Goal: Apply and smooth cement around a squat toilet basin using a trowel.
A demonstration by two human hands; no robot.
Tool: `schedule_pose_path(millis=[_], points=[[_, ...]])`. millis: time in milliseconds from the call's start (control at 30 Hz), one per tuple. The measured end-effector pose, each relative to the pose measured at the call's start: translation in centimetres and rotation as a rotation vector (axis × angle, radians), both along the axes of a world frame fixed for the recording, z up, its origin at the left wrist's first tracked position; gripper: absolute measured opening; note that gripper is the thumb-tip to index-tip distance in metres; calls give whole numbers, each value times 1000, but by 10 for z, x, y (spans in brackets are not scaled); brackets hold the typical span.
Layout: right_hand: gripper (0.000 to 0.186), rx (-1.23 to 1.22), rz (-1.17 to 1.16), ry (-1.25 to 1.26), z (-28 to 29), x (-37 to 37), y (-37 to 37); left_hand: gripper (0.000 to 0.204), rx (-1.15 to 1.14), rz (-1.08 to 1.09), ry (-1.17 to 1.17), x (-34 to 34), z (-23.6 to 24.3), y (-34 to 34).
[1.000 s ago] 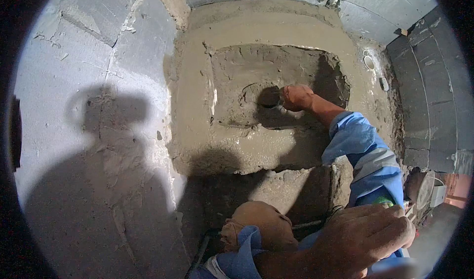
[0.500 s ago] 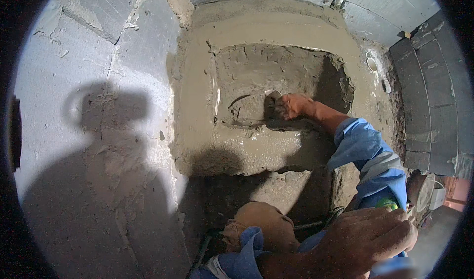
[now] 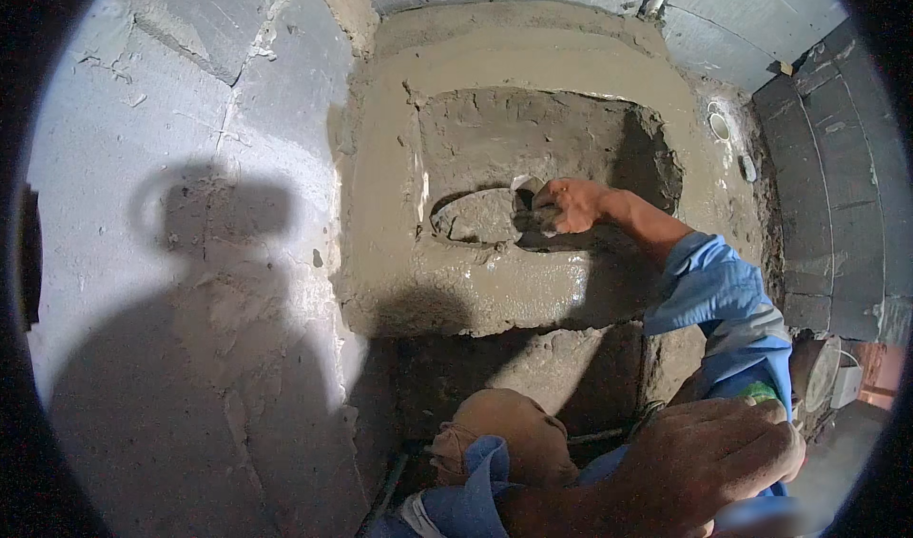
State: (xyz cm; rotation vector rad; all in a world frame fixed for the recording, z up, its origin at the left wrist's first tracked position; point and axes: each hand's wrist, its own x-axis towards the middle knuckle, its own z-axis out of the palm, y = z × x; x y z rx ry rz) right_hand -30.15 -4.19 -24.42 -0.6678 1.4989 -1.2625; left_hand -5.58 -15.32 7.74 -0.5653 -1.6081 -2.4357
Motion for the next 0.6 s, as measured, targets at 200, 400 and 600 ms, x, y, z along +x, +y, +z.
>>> schedule_pose_path(millis=[200,400,600], points=[[42,296,114,686,115,14,9,45,14,10,5,4,0,14],[30,250,-447,291,202,69,84,47,-10,-12,44,8,-4,29],[61,41,-1000,400,221,131,243,40,16,-63,23,4,-6,49]])
